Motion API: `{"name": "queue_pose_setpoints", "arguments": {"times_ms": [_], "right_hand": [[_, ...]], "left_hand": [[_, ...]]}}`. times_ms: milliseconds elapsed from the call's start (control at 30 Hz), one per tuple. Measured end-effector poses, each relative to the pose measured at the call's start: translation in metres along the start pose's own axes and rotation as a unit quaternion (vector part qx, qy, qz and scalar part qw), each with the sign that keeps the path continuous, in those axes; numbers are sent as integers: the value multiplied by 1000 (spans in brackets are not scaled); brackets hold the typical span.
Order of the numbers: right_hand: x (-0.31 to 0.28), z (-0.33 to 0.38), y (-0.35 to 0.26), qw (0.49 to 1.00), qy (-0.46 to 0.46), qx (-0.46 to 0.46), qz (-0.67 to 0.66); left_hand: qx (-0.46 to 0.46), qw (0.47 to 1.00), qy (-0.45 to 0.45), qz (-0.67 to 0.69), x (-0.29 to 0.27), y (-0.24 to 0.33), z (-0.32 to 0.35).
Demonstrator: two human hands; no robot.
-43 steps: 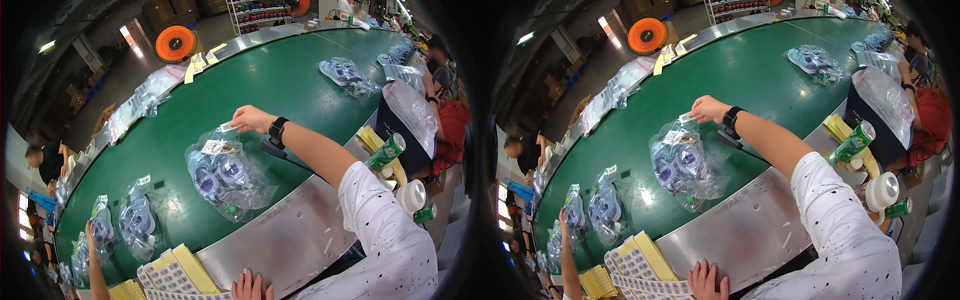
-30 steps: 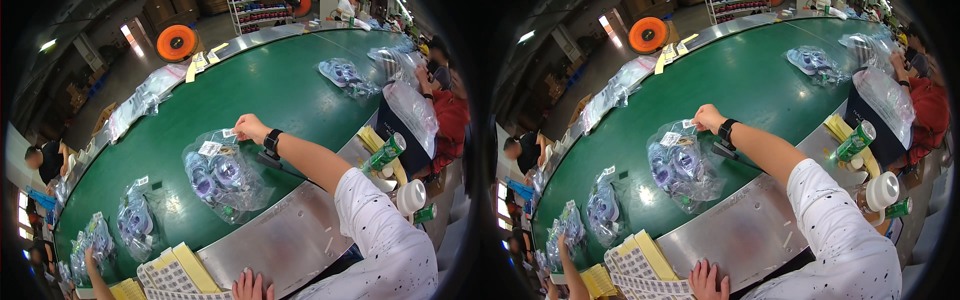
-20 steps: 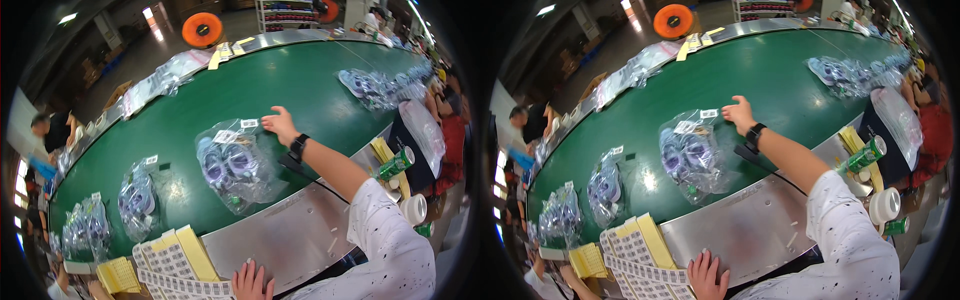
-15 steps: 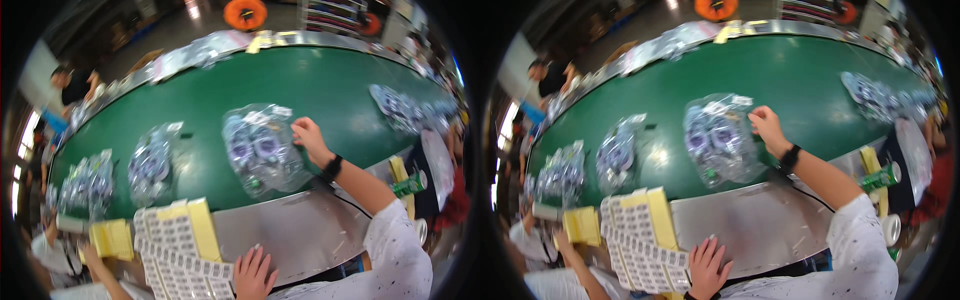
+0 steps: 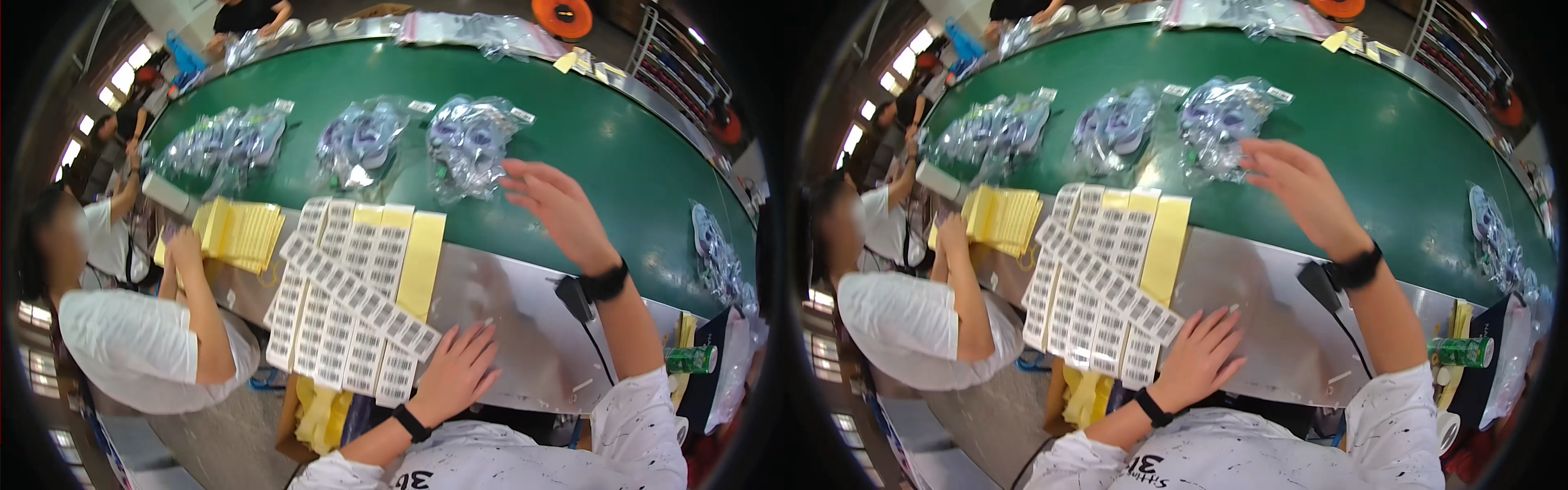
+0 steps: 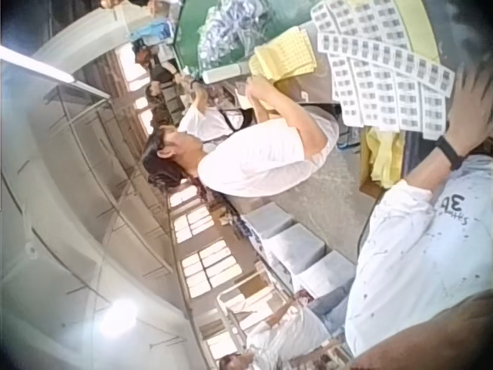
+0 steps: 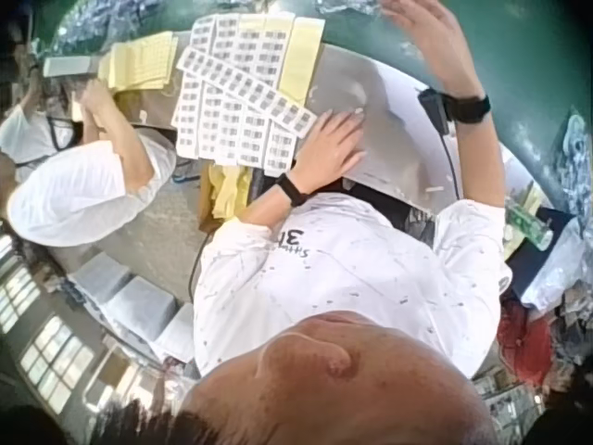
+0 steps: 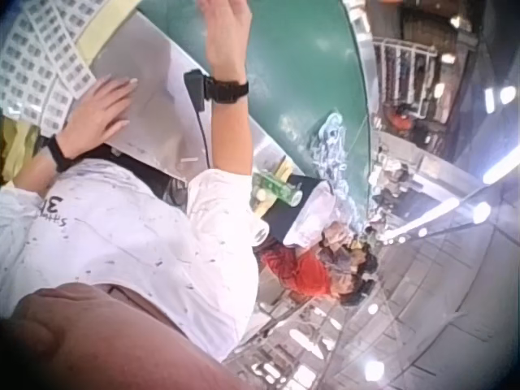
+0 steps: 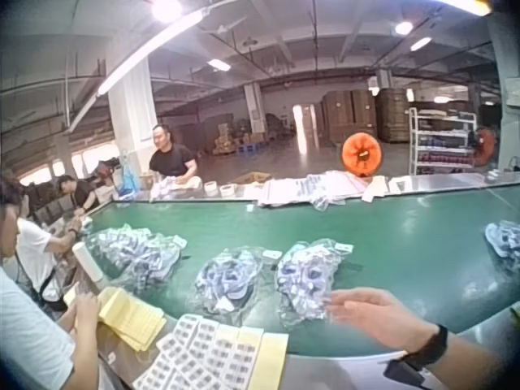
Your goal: The person applies barcode stickers to clear plastic bags containing pairs of shoes on a green conveyor belt. They peel individual labels from a sheet and affix them to the packaging, then move the labeled bags along the belt.
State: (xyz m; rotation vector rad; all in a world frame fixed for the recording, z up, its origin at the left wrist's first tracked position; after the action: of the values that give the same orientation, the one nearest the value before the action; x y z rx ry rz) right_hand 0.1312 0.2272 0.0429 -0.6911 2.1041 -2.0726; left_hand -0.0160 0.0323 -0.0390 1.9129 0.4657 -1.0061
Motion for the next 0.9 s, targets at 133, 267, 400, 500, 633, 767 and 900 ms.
{"name": "queue_pose_setpoints", "arguments": {"times_ms": [133, 267, 400, 500, 633, 767, 900], "right_hand": [[-17, 102, 20, 993, 55, 80, 62], [-26, 184, 45, 982, 105, 150, 43], [-30, 231, 52, 967, 208, 143, -40], [-25, 237, 65, 966, 238, 94, -21], [-32, 235, 67, 963, 251, 84, -59], [-33, 235, 65, 964, 234, 78, -102], [-31, 237, 66, 963, 238, 69, -108]], "left_hand": [[36, 995, 50, 82, -1, 6, 5], [56, 983, 156, 82, -38, 12, 17], [-127, 981, 116, -87, -65, -11, 24], [-158, 969, 101, -162, -60, -22, 33], [-125, 974, 111, -150, -56, -27, 35], [-113, 974, 160, -111, -58, -28, 39], [-164, 955, 246, -11, -73, -36, 43]]}}
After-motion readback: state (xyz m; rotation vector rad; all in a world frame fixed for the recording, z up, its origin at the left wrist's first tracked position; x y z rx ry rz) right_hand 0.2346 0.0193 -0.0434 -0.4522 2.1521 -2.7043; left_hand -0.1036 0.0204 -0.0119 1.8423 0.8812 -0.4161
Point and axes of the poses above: each hand's wrist, its own z-axis away from the middle knuckle, its own x-axis out of the palm, y = z × x, the point moved 3 cm from there along -z, towards the middle knuckle
